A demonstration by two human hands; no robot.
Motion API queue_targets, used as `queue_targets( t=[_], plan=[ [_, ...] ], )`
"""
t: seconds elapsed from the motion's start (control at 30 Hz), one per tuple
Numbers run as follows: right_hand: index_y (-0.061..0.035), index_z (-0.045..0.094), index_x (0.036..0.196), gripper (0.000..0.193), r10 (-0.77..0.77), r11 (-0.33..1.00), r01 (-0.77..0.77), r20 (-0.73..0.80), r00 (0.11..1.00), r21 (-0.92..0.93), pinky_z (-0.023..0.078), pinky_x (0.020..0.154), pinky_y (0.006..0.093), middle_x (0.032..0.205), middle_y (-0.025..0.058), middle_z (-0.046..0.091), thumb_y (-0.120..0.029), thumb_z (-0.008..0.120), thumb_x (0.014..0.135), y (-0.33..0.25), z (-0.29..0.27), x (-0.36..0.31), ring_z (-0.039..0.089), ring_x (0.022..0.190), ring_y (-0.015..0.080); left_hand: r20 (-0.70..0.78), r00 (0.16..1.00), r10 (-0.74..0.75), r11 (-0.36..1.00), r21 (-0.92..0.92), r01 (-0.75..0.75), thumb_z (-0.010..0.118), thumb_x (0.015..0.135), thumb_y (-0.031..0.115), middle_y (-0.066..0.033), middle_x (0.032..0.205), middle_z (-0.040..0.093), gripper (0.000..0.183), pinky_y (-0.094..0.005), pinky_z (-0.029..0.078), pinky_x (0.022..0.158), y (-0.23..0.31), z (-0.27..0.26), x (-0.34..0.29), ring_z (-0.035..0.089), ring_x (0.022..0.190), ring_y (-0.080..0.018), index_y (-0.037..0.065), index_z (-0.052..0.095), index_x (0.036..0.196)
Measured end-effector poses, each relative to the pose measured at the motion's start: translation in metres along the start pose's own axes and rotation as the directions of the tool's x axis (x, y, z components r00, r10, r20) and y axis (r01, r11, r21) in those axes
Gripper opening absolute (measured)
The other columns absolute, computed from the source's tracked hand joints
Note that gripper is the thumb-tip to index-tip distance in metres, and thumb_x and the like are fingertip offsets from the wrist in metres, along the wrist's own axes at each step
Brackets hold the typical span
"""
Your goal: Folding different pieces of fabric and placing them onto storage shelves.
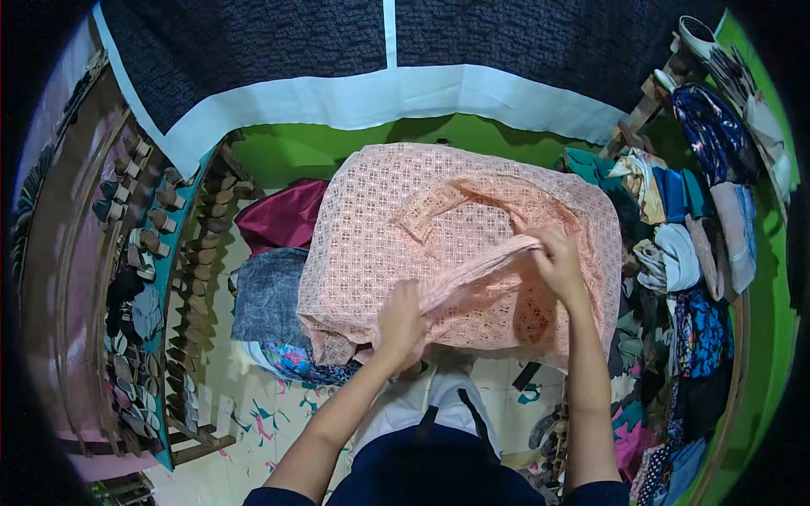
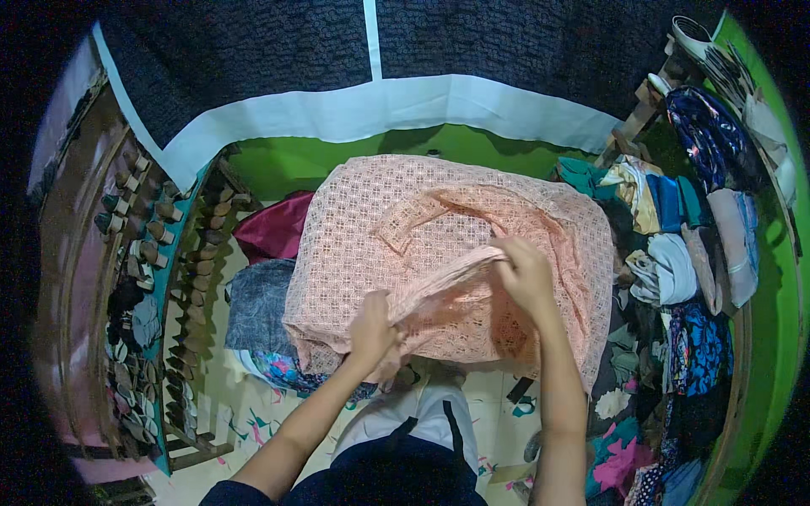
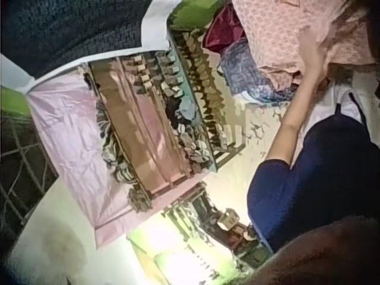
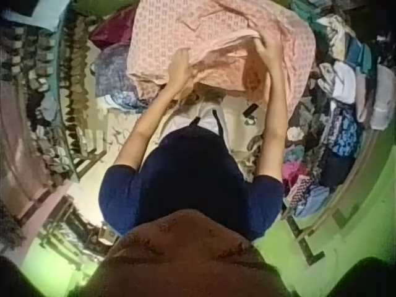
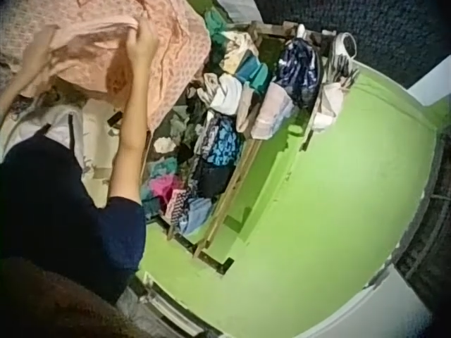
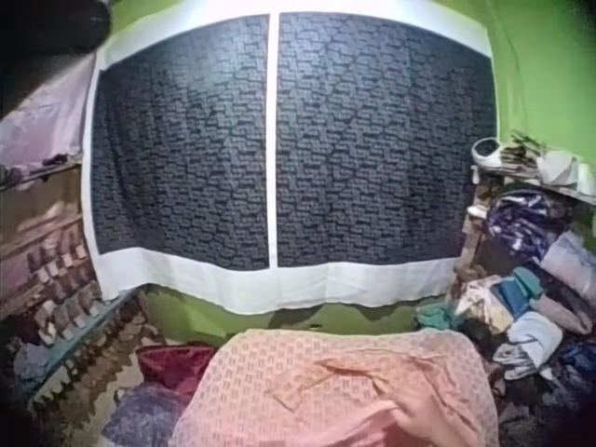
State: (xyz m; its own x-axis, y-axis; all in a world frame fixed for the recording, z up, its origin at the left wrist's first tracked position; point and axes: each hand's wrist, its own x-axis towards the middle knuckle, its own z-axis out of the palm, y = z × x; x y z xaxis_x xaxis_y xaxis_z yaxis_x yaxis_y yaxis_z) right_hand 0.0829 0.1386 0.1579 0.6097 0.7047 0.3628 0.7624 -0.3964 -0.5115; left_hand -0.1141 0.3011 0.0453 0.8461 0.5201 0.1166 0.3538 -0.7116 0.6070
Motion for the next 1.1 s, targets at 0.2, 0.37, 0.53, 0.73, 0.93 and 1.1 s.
queue_targets(
  t=[0.2,0.37,0.53,0.73,0.93,1.1],
  plan=[
    [0.0021,0.058,0.095,0.024,0.199,0.975,-0.181,-0.146,0.969,0.127,0.042,0.073,0.0261,0.087,0.0120,0.059,0.001,0.047,0.073,0.034,-0.031,-0.022,0.057,0.082,0.0207,0.063,0.989,-0.136,0.975,0.186,0.122,0.058,0.073,0.014,-0.0189,0.087,0.057,0.031,-0.0430,0.043,0.073,-0.088,-0.023,-0.053,0.055,0.085,-0.0354,0.001,0.051,0.100],
    [0.0050,0.056,0.095,0.024,0.232,0.950,-0.185,-0.174,0.957,0.252,0.041,0.077,0.0266,0.089,0.0108,0.059,0.001,0.047,0.074,0.071,-0.033,-0.037,0.055,0.085,0.0183,0.112,0.968,-0.224,0.965,-0.116,0.236,0.043,0.086,0.020,-0.0235,0.094,0.057,0.026,-0.0432,0.044,0.074,-0.114,-0.052,-0.065,0.055,0.090,-0.0387,0.001,0.053,0.101],
    [0.0033,0.057,0.097,0.024,0.407,0.822,-0.332,-0.069,0.911,0.463,0.040,0.080,0.0256,0.093,0.0088,0.059,0.001,0.047,0.076,0.092,-0.042,-0.016,0.054,0.088,0.0160,-0.064,0.998,0.020,0.999,0.037,-0.018,0.046,0.085,0.022,-0.0203,0.087,0.058,0.025,-0.0412,0.045,0.071,-0.061,-0.123,0.040,0.056,0.082,-0.0366,0.005,0.056,0.099],
    [-0.0005,0.059,0.099,0.030,0.278,0.921,-0.230,-0.116,0.954,0.314,0.040,0.083,0.0281,0.097,0.0100,0.059,-0.006,0.060,0.070,0.188,-0.041,0.025,0.055,0.091,0.0202,0.037,0.991,0.130,0.932,0.336,-0.135,0.048,0.081,0.021,-0.0136,0.082,0.060,0.022,-0.0396,0.046,0.062,-0.012,-0.099,0.181,0.058,0.074,-0.0299,0.006,0.058,0.094],
    [-0.0038,0.059,0.098,0.040,0.300,0.939,-0.328,0.224,0.927,0.099,0.036,0.090,0.0388,0.100,0.0149,0.055,-0.025,0.069,0.066,0.251,-0.005,0.061,0.048,0.099,0.0324,0.054,0.978,0.200,0.759,0.623,-0.189,0.051,0.078,0.025,-0.0122,0.082,0.058,0.024,-0.0413,0.041,0.070,-0.041,-0.013,0.224,0.056,0.078,-0.0282,0.007,0.057,0.093],
    [-0.0077,0.046,0.119,0.066,0.143,0.951,-0.081,0.189,0.972,-0.300,0.023,0.096,0.0489,0.112,0.0161,0.045,-0.037,0.069,0.064,0.202,-0.007,0.051,0.039,0.108,0.0336,0.353,0.873,0.336,0.879,0.217,-0.426,0.060,0.073,0.031,-0.0103,0.095,0.055,0.031,-0.0416,0.036,0.082,0.050,0.026,0.199,0.050,0.092,-0.0247,0.010,0.055,0.095]
  ],
)
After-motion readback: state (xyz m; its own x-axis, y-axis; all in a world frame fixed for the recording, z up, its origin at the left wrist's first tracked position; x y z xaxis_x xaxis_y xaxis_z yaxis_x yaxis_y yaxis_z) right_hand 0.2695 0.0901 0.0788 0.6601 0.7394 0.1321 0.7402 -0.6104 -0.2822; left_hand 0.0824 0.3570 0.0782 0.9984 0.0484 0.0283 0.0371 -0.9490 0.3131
